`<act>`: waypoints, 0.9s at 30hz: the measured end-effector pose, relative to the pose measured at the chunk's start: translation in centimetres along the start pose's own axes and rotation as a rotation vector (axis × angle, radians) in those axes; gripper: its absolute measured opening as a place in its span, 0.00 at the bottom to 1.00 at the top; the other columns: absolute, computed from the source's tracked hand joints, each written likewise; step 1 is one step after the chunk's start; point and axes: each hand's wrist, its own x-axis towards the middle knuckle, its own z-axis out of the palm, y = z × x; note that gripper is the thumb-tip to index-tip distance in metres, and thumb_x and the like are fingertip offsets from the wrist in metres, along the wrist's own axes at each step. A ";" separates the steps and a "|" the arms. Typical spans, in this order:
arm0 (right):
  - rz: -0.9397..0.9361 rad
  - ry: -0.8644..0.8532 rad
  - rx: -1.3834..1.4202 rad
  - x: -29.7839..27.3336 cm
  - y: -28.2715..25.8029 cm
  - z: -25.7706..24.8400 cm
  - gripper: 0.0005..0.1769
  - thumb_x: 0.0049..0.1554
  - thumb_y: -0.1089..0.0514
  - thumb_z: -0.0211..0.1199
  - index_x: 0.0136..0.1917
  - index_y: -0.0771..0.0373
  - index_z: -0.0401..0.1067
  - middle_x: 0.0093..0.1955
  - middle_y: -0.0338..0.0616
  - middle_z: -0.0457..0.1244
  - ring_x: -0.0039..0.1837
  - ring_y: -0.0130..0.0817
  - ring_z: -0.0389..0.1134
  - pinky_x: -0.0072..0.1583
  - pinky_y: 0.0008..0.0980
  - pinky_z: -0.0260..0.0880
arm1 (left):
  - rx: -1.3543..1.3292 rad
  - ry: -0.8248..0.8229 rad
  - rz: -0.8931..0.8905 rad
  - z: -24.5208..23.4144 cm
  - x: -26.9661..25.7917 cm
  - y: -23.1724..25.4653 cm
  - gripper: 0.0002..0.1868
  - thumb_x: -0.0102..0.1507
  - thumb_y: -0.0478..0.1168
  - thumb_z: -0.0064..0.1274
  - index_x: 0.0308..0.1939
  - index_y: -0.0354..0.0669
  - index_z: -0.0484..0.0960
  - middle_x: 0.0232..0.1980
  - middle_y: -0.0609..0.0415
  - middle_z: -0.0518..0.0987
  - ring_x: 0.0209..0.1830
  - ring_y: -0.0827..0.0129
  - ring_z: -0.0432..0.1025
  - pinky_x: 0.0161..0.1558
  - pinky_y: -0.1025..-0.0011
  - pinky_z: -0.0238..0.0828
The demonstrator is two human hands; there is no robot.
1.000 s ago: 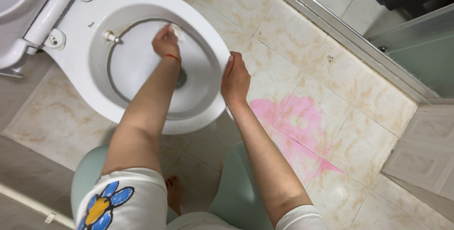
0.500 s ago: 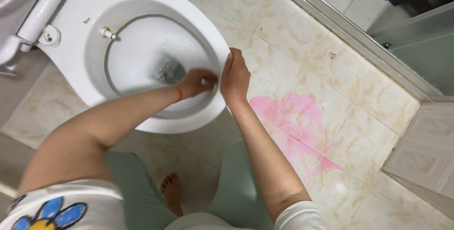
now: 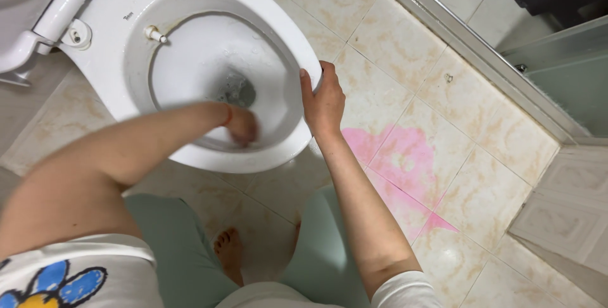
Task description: Cleaning a bathroom scale and the exterior/interior of a toilet using disinfectant and wipes.
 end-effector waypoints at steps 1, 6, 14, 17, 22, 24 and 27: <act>-0.003 -0.013 -0.017 0.1 0.3 0.1 0.19 0.63 0.47 0.60 0.59 0.64 0.68 0.47 0.53 0.71 0.42 0.45 0.72 0.48 0.43 0.71 | -0.024 -0.102 -0.128 0.1 -1.6 -1.7 0.08 0.61 0.43 0.60 0.40 0.43 0.86 0.40 0.51 0.85 0.41 0.62 0.78 0.47 0.60 0.78; -0.021 -0.020 -0.035 0.2 0.1 0.1 0.20 0.63 0.47 0.61 0.59 0.64 0.68 0.48 0.51 0.70 0.42 0.44 0.72 0.47 0.42 0.71 | 0.520 0.100 -0.681 -6.7 -6.3 -7.8 0.15 0.61 0.41 0.60 0.51 0.44 0.87 0.52 0.48 0.85 0.50 0.54 0.80 0.45 0.53 0.80; 0.008 -0.017 -0.034 0.1 0.2 -0.1 0.20 0.63 0.46 0.61 0.60 0.63 0.68 0.48 0.52 0.71 0.43 0.46 0.73 0.47 0.43 0.72 | 0.940 0.676 -0.365 -11.9 -2.2 -10.1 0.11 0.68 0.34 0.50 0.49 0.35 0.87 0.56 0.43 0.83 0.50 0.55 0.80 0.45 0.58 0.78; -0.021 -0.019 -0.026 -0.1 0.5 0.2 0.20 0.63 0.47 0.61 0.60 0.62 0.68 0.48 0.52 0.71 0.44 0.46 0.73 0.47 0.43 0.72 | 0.848 0.715 -0.364 -10.0 -5.9 -8.9 0.13 0.66 0.32 0.50 0.51 0.30 0.85 0.55 0.42 0.82 0.48 0.55 0.80 0.42 0.61 0.79; -0.033 -0.017 -0.039 0.2 0.7 0.3 0.20 0.64 0.47 0.60 0.62 0.62 0.67 0.49 0.51 0.71 0.40 0.45 0.72 0.46 0.43 0.71 | 0.561 0.088 -0.634 -4.3 -6.4 -8.9 0.12 0.63 0.34 0.57 0.49 0.44 0.89 0.56 0.47 0.84 0.54 0.55 0.80 0.49 0.60 0.79; -0.036 -0.016 -0.047 -0.2 0.7 0.4 0.20 0.64 0.47 0.60 0.61 0.62 0.67 0.49 0.51 0.71 0.40 0.44 0.72 0.46 0.43 0.71 | 0.535 0.029 -0.599 -3.5 -5.9 -8.8 0.12 0.63 0.34 0.56 0.48 0.43 0.89 0.54 0.47 0.85 0.53 0.54 0.80 0.49 0.60 0.79; -0.047 -0.003 -0.050 0.1 0.8 0.4 0.20 0.64 0.47 0.60 0.61 0.62 0.67 0.48 0.51 0.71 0.40 0.44 0.72 0.46 0.43 0.71 | 0.550 0.013 -0.516 -3.9 -4.8 -8.7 0.11 0.64 0.34 0.54 0.47 0.44 0.90 0.53 0.46 0.86 0.52 0.54 0.81 0.51 0.61 0.78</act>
